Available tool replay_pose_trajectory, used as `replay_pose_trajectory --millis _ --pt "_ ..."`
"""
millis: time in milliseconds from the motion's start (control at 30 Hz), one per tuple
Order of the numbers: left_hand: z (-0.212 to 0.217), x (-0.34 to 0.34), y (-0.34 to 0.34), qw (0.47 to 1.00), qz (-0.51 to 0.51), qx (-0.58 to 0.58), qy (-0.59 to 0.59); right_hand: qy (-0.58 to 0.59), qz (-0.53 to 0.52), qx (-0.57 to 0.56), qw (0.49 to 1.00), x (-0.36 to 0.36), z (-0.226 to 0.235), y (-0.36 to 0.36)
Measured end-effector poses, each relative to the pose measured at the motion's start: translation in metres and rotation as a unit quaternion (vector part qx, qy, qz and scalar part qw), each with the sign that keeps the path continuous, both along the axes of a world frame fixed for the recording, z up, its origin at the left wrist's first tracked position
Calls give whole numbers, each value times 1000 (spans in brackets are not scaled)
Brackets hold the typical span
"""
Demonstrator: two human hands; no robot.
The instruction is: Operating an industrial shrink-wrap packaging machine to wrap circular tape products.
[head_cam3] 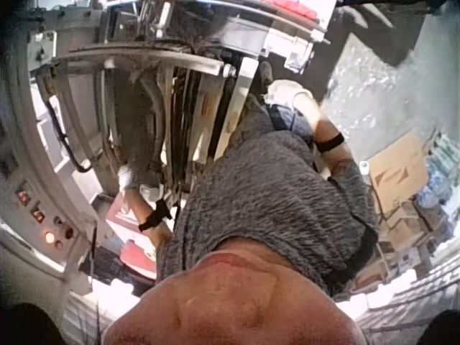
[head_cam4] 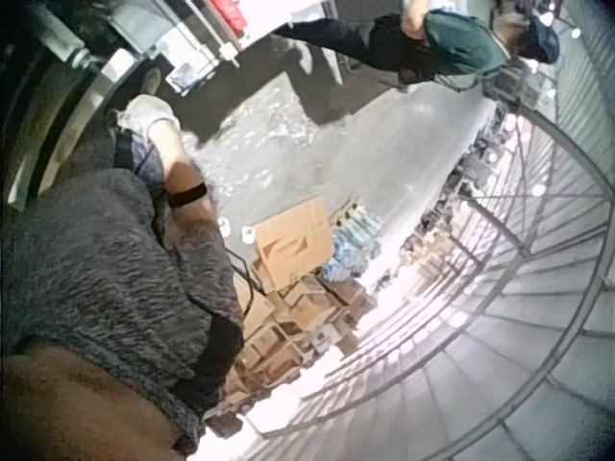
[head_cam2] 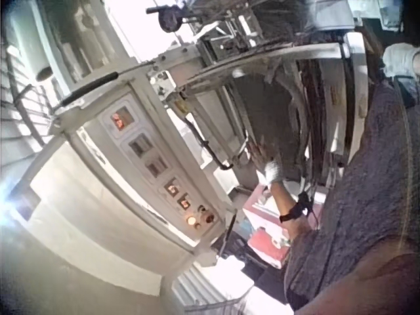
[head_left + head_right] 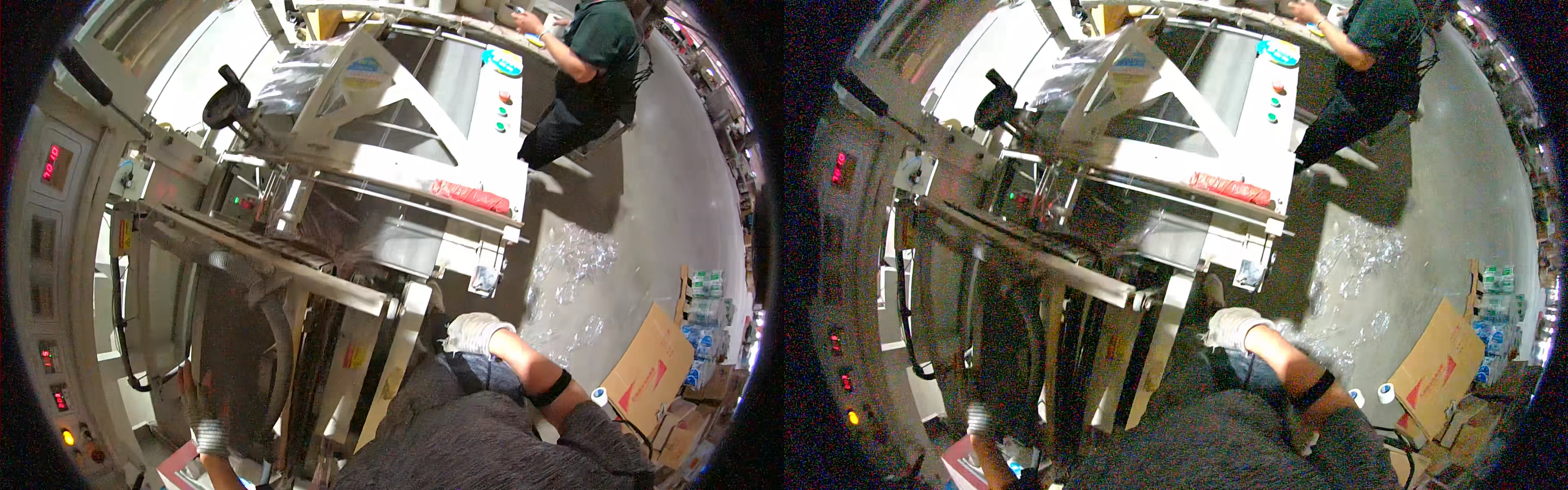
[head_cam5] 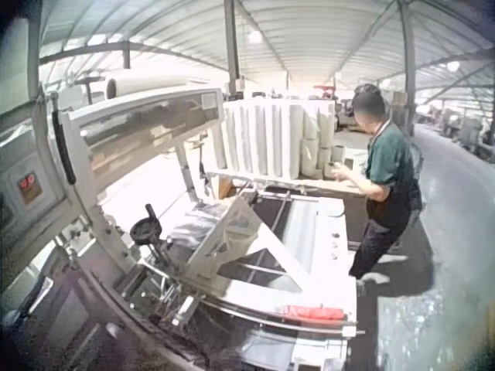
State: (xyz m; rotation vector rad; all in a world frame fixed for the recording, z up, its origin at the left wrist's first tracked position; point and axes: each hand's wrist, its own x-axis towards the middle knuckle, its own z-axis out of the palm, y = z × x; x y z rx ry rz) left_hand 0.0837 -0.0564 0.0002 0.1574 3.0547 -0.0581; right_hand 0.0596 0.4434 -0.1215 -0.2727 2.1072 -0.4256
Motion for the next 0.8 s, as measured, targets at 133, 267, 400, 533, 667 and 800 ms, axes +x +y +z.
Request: replay_pose_trajectory --millis 133,267,400,533,667,800 --pt "12 -7 12 1000 -8 -25 -4 -6 9 -14 1000 -1 -9 5" --pt "21 -22 44 987 104 120 -26 -45 -11 17 999 -11 0 1" --pt "8 -16 23 997 41 57 8 -68 -55 32 996 -12 -3 -1" --pt "0 -15 6 999 -19 -37 3 -70 -44 22 996 -16 -6 -1" --pt "-6 -17 0 1000 6 -12 -19 -70 -34 26 997 -19 -10 -4" --pt "-7 -17 -5 997 -32 -61 -17 -54 -32 15 998 -20 -12 -2"
